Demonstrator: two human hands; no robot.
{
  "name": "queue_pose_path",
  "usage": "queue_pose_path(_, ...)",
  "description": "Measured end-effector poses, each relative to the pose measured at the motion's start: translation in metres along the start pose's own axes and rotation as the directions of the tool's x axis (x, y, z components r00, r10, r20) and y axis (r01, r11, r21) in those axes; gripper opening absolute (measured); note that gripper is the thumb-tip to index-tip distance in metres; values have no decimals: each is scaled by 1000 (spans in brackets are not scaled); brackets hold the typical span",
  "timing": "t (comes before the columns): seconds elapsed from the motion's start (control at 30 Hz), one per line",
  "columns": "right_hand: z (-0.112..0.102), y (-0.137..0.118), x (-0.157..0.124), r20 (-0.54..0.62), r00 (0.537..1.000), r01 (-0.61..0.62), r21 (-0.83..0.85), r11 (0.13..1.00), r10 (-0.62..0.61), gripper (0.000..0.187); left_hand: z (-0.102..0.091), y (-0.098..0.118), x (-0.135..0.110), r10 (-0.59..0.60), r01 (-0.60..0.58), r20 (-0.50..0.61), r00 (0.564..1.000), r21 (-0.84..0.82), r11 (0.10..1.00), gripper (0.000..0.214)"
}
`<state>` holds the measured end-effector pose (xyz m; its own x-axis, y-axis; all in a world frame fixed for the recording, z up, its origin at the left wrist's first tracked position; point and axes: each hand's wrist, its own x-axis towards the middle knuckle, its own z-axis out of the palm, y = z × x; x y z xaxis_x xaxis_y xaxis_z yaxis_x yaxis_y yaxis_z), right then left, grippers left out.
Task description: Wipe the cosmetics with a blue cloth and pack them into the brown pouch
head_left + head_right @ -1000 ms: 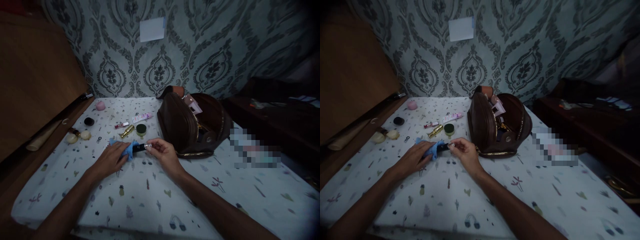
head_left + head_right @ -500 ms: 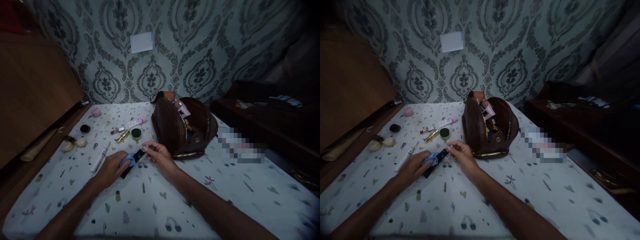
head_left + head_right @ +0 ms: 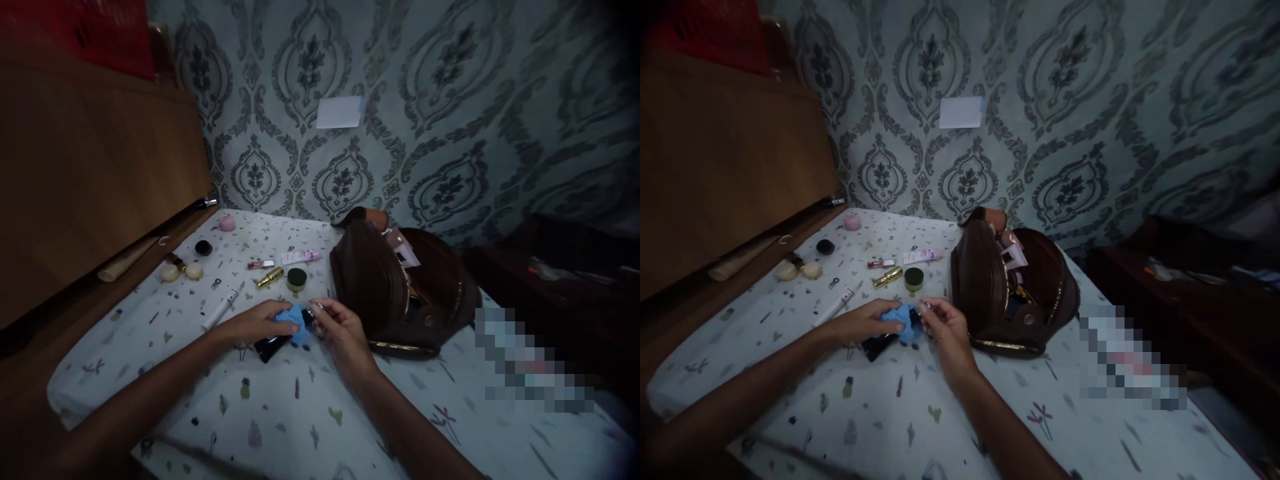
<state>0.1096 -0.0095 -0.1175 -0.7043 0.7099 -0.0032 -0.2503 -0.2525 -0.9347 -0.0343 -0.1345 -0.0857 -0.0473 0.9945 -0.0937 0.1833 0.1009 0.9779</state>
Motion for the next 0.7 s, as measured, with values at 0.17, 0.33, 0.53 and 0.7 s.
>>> queue_pose_path(0.17,-1,-3,3,-75,997,39,46,998,-35,32,-15,4,-13,-56,71,107,993,-138,988,36)
queue_pose_path(0.33,1,-3,3,-51,998,-19,97,995,24,32,-18,1,-16,-76,95,105,992,-186,978,34)
queue_pose_path(0.53,9,0,-9,140,970,-216,112,970,200,37,-11,-13,-11,-41,43,15,999,-198,979,46)
queue_pose_path(0.7,10,-1,-9,121,980,-172,118,978,158,37,-12,-15,-10,-107,125,90,990,-216,968,49)
